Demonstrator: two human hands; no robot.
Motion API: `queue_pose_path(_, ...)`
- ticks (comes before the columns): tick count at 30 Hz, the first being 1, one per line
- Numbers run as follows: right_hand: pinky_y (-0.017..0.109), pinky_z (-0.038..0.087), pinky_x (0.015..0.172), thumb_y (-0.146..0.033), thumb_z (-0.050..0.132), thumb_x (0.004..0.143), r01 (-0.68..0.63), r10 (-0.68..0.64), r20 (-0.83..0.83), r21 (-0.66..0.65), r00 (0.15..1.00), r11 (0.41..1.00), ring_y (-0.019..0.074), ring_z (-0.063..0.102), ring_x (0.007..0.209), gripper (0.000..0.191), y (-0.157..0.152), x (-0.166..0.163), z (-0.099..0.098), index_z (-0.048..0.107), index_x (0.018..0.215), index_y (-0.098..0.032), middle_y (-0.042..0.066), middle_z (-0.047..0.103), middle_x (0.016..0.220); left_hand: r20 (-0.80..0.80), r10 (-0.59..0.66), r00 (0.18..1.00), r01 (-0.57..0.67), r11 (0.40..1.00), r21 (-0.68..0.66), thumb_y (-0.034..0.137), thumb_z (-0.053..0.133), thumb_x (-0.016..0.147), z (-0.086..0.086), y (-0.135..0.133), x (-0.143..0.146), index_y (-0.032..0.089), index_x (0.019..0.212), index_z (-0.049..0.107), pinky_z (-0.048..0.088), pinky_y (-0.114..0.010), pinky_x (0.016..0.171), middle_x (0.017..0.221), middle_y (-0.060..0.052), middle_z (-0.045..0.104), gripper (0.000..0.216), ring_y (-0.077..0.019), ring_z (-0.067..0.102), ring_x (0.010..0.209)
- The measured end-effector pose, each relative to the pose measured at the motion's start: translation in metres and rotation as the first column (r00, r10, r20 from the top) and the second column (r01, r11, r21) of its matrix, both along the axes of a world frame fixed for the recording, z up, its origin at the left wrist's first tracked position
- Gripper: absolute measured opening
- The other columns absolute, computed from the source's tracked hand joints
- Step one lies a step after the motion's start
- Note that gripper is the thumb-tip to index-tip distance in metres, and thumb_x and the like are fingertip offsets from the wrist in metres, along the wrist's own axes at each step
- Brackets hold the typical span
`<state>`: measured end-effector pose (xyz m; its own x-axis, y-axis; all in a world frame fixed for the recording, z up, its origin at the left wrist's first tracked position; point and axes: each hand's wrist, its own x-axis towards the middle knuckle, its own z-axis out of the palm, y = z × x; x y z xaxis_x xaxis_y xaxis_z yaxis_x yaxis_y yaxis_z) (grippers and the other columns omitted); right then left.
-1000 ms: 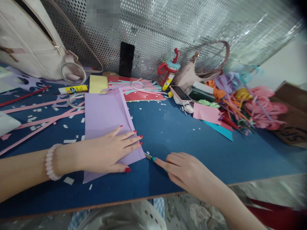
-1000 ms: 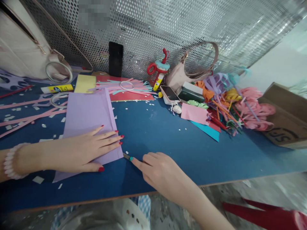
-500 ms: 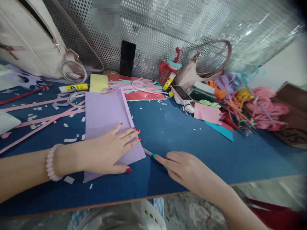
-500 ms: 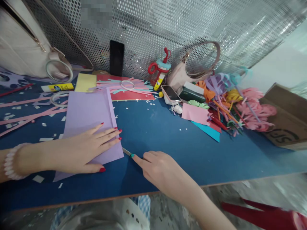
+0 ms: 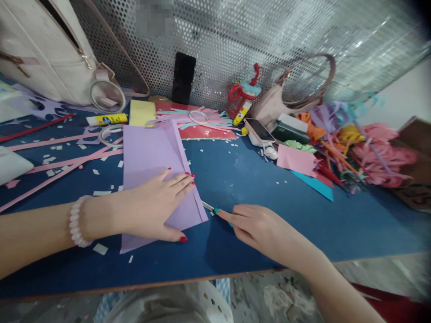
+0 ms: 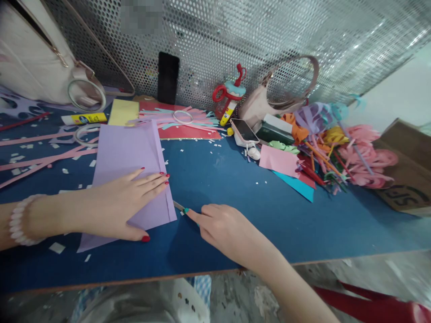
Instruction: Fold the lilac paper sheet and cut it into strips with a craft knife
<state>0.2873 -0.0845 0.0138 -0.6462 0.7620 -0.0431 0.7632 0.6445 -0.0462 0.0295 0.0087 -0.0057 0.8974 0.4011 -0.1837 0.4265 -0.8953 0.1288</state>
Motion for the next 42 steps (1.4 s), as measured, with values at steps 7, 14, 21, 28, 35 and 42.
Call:
queue_pose_path(7,0.028,0.046,0.059,-0.009,0.042,0.092,-0.018,0.018,0.019,0.001,1.0,1.0,0.016,0.059,0.067,0.035,0.011,-0.005,0.0,0.061,0.121,-0.013,0.003,0.06,0.075,0.004,0.043,0.999,-0.043,0.999,0.03,0.075,0.049,0.077,-0.001,0.0,0.0,0.007,0.149,0.027,0.009,-0.054,0.114,0.156,-0.02,0.015,0.101,-0.037,0.016,0.144)
queue_pose_path(14,0.027,0.044,0.058,-0.01,0.039,0.094,0.02,-0.019,0.018,-0.029,1.0,0.999,0.0155,0.058,0.065,0.037,0.017,-0.005,0.001,0.06,0.124,-0.013,0.003,0.058,0.075,-0.008,0.058,0.998,-0.058,0.998,0.021,0.079,0.045,0.075,-0.003,0.001,0.0,0.005,0.149,0.025,0.003,-0.057,0.113,0.156,-0.022,0.015,0.107,-0.0371,0.016,0.144)
queue_pose_path(21,0.027,0.046,0.06,-0.011,0.036,0.095,0.029,-0.029,-0.003,-0.041,1.0,0.999,0.0155,0.058,0.067,0.038,0.027,-0.003,-0.002,0.06,0.124,-0.013,0.004,0.059,0.075,-0.022,0.07,0.997,-0.07,0.997,0.022,0.079,0.046,0.075,-0.002,0.001,0.0,0.003,0.149,0.023,0.005,-0.059,0.112,0.155,-0.024,0.012,0.109,-0.0377,0.014,0.144)
queue_pose_path(28,0.027,0.043,0.06,-0.01,0.039,0.092,-0.012,0.01,0.048,0.045,0.999,0.999,0.0152,0.057,0.066,0.038,0.038,-0.009,-0.004,0.059,0.125,-0.012,0.004,0.06,0.076,-0.025,0.079,0.997,-0.079,0.997,0.026,0.081,0.044,0.075,-0.007,0.0,-0.001,0.0,0.15,0.021,0.009,-0.058,0.112,0.155,-0.025,0.011,0.112,-0.0383,0.012,0.144)
queue_pose_path(35,0.025,0.042,0.062,-0.011,0.04,0.093,0.028,-0.026,0.056,-0.025,0.998,0.999,0.0142,0.058,0.068,0.038,0.047,-0.008,-0.002,0.06,0.125,-0.013,0.003,0.06,0.076,-0.021,0.087,0.996,-0.087,0.996,0.008,0.081,0.044,0.075,-0.006,0.0,0.0,0.002,0.149,0.023,0.014,-0.053,0.112,0.155,-0.025,0.012,0.11,-0.0382,0.014,0.144)
queue_pose_path(42,0.025,0.041,0.062,-0.01,0.042,0.091,0.029,-0.028,0.07,-0.015,0.997,0.999,0.0152,0.058,0.07,0.041,0.059,-0.016,-0.002,0.058,0.128,-0.013,0.004,0.06,0.077,-0.046,0.108,0.993,-0.106,0.994,0.027,0.083,0.044,0.073,-0.005,-0.001,0.0,0.003,0.15,0.023,0.015,-0.053,0.112,0.156,-0.025,0.01,0.112,-0.04,0.014,0.143)
